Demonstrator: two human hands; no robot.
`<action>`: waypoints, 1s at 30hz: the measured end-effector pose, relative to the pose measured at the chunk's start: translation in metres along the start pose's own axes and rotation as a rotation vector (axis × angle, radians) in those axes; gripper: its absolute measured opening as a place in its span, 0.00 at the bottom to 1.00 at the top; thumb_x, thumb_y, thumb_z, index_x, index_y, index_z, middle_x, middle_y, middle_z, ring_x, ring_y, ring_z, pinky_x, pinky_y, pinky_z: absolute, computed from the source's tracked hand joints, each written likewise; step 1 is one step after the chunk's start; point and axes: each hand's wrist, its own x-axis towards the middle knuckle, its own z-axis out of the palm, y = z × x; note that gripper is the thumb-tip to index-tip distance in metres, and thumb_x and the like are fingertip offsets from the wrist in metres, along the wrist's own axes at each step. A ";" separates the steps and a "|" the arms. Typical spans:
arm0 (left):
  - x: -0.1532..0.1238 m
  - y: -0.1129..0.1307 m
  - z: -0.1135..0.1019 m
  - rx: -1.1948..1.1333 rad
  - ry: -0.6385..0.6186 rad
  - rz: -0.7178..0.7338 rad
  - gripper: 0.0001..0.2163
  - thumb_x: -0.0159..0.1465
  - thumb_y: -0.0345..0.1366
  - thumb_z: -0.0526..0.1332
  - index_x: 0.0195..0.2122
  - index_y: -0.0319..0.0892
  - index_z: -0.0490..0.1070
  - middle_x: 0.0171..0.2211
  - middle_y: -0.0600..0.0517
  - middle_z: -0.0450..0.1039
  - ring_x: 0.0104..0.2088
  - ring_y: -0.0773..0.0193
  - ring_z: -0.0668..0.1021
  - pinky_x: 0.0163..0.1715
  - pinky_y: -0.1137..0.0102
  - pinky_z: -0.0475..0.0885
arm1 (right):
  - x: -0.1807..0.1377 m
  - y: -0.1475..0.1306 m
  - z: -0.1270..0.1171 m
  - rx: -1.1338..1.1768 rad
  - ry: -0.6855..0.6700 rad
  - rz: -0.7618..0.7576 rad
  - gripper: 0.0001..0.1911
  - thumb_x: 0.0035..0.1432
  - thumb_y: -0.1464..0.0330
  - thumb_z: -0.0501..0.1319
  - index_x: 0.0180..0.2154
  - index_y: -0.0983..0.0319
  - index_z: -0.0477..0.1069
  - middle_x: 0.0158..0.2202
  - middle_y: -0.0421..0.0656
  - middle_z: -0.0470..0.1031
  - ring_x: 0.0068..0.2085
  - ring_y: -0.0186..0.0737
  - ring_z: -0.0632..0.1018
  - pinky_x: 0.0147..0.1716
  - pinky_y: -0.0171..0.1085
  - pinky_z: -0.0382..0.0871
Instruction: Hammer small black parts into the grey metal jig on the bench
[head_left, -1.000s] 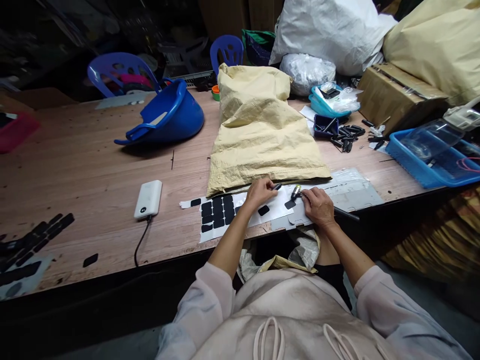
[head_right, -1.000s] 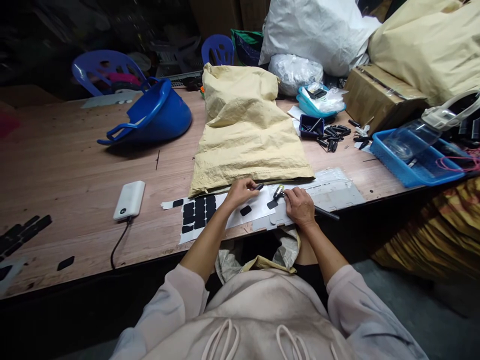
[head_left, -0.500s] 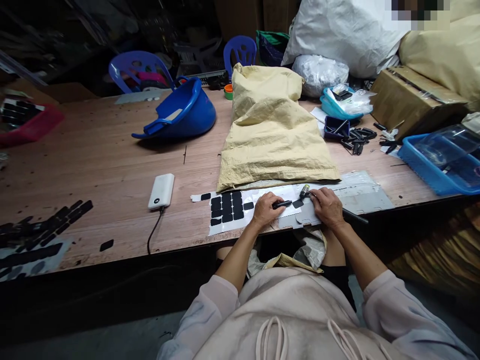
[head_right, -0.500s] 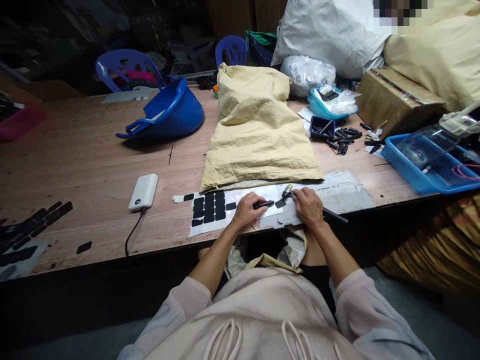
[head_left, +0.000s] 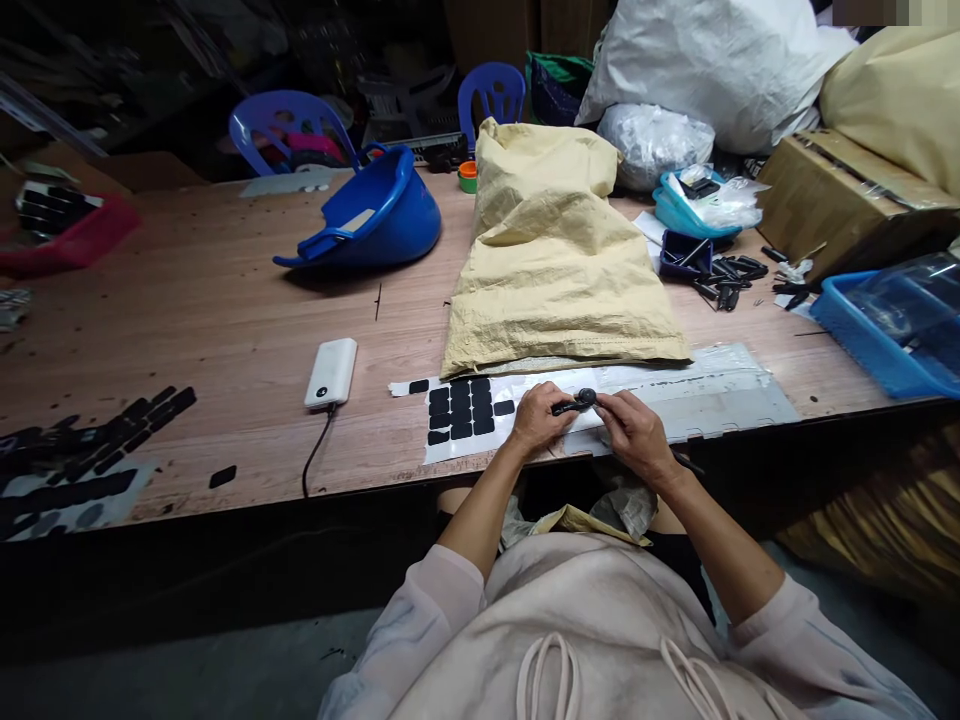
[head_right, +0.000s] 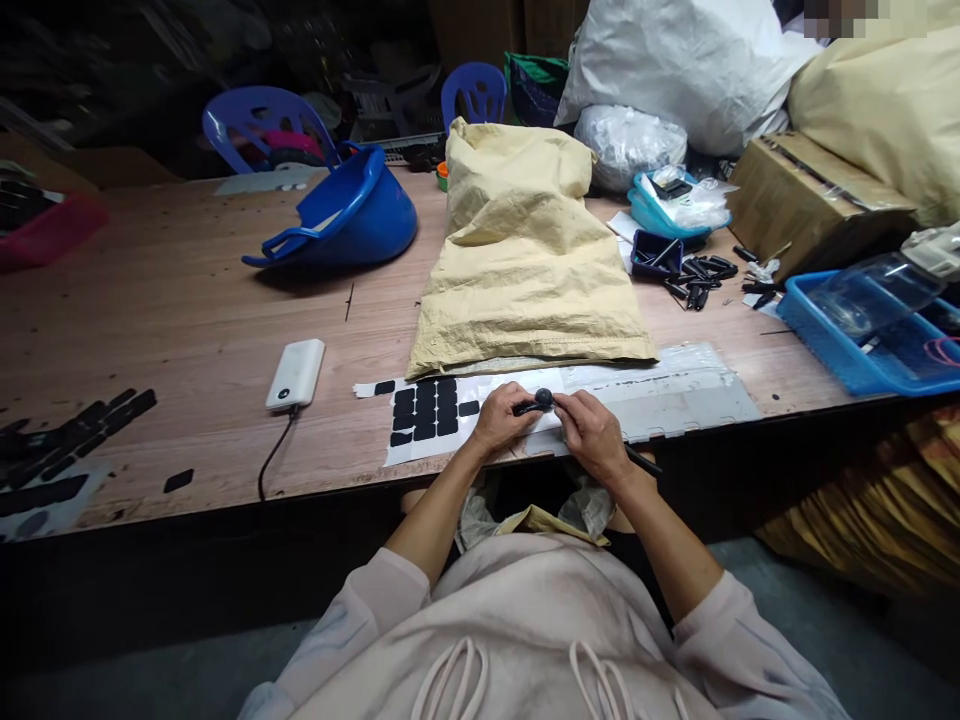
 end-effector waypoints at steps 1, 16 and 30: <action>0.000 -0.001 0.000 -0.003 -0.002 0.003 0.07 0.61 0.33 0.72 0.41 0.46 0.84 0.36 0.51 0.78 0.41 0.59 0.78 0.45 0.65 0.72 | -0.001 -0.001 0.002 -0.006 0.004 -0.011 0.17 0.75 0.64 0.53 0.55 0.56 0.77 0.39 0.46 0.78 0.43 0.43 0.79 0.44 0.41 0.76; 0.001 -0.002 0.003 -0.020 0.027 0.002 0.08 0.61 0.32 0.72 0.42 0.47 0.86 0.36 0.52 0.78 0.41 0.60 0.78 0.45 0.65 0.72 | -0.004 0.008 0.000 -0.041 0.075 -0.004 0.15 0.74 0.63 0.55 0.51 0.56 0.79 0.37 0.44 0.78 0.39 0.42 0.79 0.39 0.39 0.74; 0.001 0.001 0.002 0.067 -0.009 0.002 0.14 0.56 0.31 0.71 0.44 0.46 0.84 0.40 0.50 0.79 0.45 0.55 0.79 0.50 0.62 0.74 | 0.005 0.081 -0.022 -0.396 0.100 0.045 0.14 0.71 0.64 0.56 0.48 0.58 0.80 0.39 0.46 0.78 0.42 0.46 0.75 0.43 0.41 0.68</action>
